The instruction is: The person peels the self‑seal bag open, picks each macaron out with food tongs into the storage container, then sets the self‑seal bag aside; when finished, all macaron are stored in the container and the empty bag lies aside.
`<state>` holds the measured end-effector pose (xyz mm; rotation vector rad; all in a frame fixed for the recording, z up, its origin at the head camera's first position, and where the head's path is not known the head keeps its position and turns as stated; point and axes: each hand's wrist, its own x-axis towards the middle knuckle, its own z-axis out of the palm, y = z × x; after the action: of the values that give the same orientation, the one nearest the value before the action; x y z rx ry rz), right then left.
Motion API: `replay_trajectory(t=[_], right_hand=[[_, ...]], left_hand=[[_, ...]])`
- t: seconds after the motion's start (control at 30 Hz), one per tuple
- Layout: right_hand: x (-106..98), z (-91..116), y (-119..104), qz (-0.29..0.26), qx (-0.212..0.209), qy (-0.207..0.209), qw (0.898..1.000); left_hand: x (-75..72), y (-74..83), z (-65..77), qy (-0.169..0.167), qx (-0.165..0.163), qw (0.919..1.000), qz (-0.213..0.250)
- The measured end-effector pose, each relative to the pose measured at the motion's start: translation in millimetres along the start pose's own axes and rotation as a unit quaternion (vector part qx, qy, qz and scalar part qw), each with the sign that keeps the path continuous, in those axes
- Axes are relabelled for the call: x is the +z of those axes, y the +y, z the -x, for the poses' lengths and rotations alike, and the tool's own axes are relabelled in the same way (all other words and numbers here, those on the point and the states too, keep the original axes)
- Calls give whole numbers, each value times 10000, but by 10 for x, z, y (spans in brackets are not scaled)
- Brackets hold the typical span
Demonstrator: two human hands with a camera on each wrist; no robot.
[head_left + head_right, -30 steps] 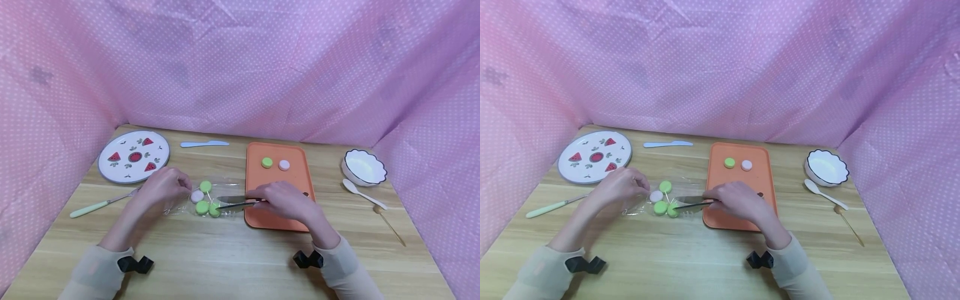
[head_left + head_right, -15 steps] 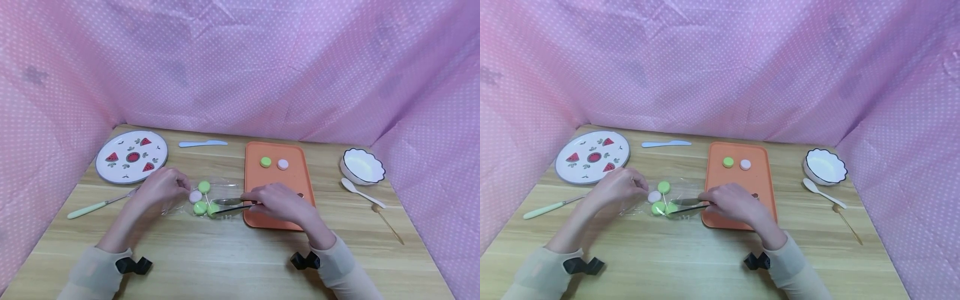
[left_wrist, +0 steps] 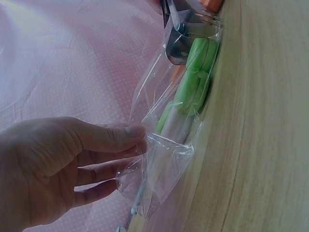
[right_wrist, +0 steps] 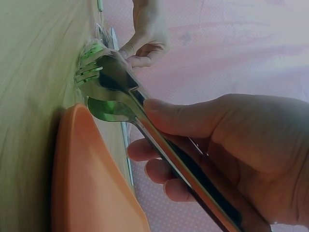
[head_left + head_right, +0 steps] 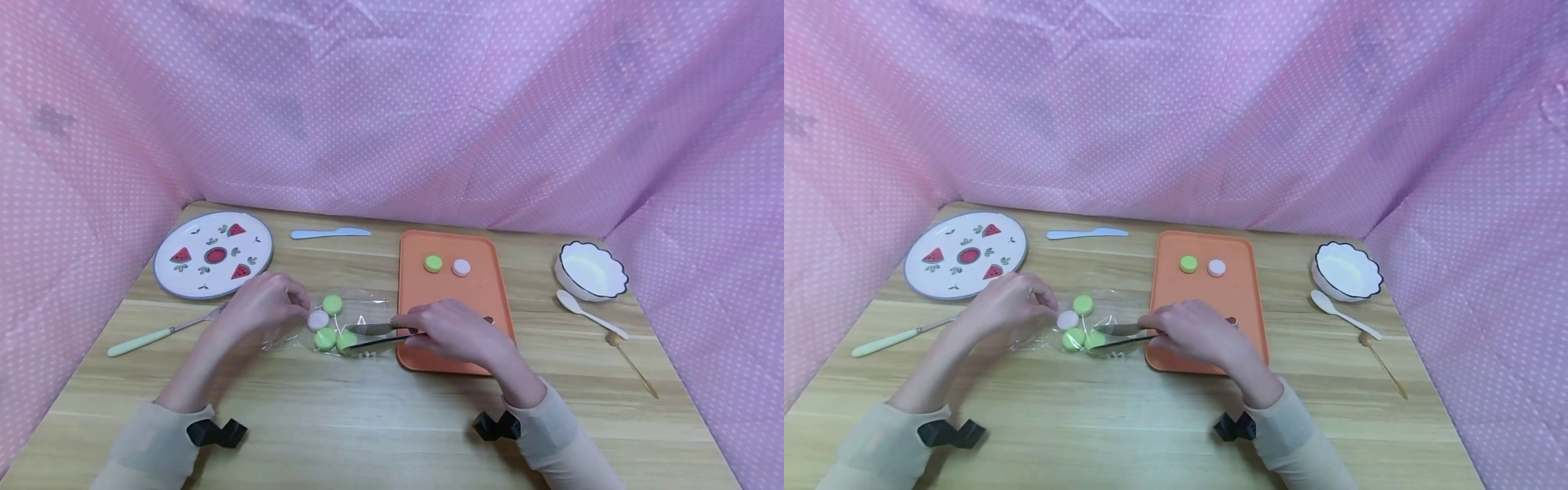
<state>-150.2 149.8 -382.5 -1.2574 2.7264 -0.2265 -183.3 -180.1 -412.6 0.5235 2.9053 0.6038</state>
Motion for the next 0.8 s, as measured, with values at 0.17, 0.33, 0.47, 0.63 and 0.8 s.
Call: replay_trajectory(t=[0.17, 0.33, 0.47, 0.63, 0.8], right_hand=[[-13, 6, 2, 21, 44, 11, 10000], [-35, 26, 17, 32, 328, 12, 9995], [-39, 25, 30, 95, 380, -7, 9992], [-30, 17, 35, 110, 348, 23, 9993], [-20, 10, 34, 129, 338, 38, 9993]], left_hand=[[-6, -9, -3, 29, 54, 10000, -31], [-15, -19, -4, 120, 107, 9999, -5], [-19, -21, -3, 117, 107, 9999, 4], [-23, -16, -2, 102, 114, 9999, -36], [-23, -13, -6, 101, 135, 9998, -52]])
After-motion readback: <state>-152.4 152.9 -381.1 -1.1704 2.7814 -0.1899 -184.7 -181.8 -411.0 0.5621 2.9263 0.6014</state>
